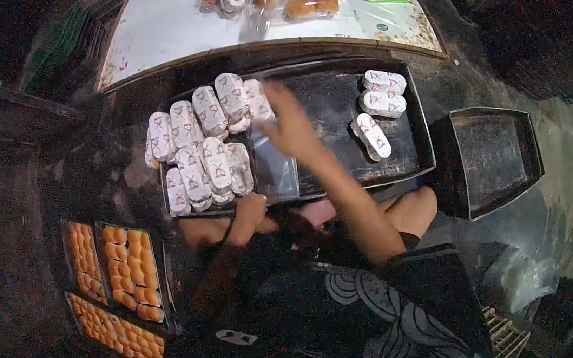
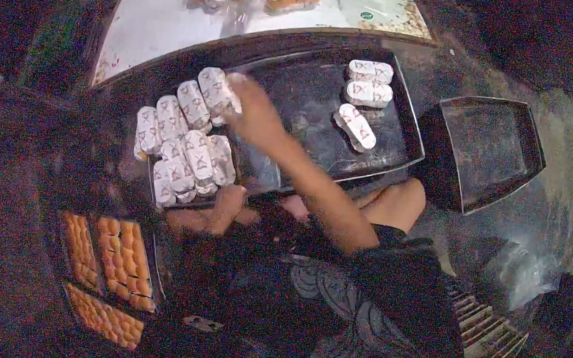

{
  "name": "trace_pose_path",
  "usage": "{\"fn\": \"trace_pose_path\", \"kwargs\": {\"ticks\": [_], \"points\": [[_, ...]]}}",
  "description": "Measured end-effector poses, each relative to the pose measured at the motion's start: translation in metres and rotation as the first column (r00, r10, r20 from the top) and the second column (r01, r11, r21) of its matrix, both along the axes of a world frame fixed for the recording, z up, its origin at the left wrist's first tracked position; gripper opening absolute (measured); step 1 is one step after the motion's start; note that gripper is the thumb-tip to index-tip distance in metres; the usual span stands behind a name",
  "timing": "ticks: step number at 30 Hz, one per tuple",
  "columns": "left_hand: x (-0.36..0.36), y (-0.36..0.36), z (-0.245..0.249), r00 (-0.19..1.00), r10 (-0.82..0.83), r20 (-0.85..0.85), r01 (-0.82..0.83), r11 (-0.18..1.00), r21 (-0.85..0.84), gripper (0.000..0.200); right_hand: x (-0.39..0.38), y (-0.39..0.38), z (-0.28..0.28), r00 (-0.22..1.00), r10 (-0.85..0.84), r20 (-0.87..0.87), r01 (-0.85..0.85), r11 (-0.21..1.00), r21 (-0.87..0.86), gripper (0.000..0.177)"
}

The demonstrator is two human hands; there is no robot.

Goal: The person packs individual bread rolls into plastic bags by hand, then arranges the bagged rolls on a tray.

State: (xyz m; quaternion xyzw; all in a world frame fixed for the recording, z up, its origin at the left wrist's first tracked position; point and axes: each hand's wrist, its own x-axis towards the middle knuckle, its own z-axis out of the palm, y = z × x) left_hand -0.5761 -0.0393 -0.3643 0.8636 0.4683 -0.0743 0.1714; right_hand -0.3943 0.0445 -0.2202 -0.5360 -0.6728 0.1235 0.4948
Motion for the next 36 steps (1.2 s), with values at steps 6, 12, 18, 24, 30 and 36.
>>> {"fn": "trace_pose_path", "kwargs": {"ticks": [6, 12, 18, 24, 30, 36], "points": [[0.006, 0.004, 0.073, 0.971, 0.072, 0.229, 0.001, 0.953, -0.303, 0.015, -0.030, -0.166, -0.095, 0.992, 0.097, -0.077, -0.122, 0.671, -0.731, 0.016], [0.065, -0.015, 0.108, 0.590, 0.294, 0.752, -0.347, 0.933, -0.093, 0.013, -0.005, -0.129, -0.095, 0.508, -0.412, -0.756, -0.551, 0.520, -0.653, 0.011], [0.081, -0.022, 0.087, 0.016, 0.659, 0.752, -0.288, 0.723, -0.628, 0.036, -0.023, -0.101, -0.053, -0.353, -0.289, -0.890, -0.199, 0.953, -0.231, 0.044], [0.027, 0.020, 0.057, -0.428, 0.879, 0.209, 0.233, 0.331, -0.914, 0.029, 0.021, -0.114, -0.102, 0.862, -0.370, -0.347, 0.087, 0.782, -0.617, 0.056], [0.009, 0.043, 0.103, -0.749, 0.661, -0.045, 0.329, 0.311, -0.892, 0.022, 0.182, -0.055, -0.181, 0.702, -0.403, 0.587, 0.636, 0.726, -0.262, 0.035], [0.027, 0.042, 0.091, -0.796, 0.603, 0.047, 0.336, 0.506, -0.794, 0.039, 0.034, -0.089, -0.056, 0.906, 0.190, -0.377, -0.346, 0.847, -0.403, 0.034]]}}
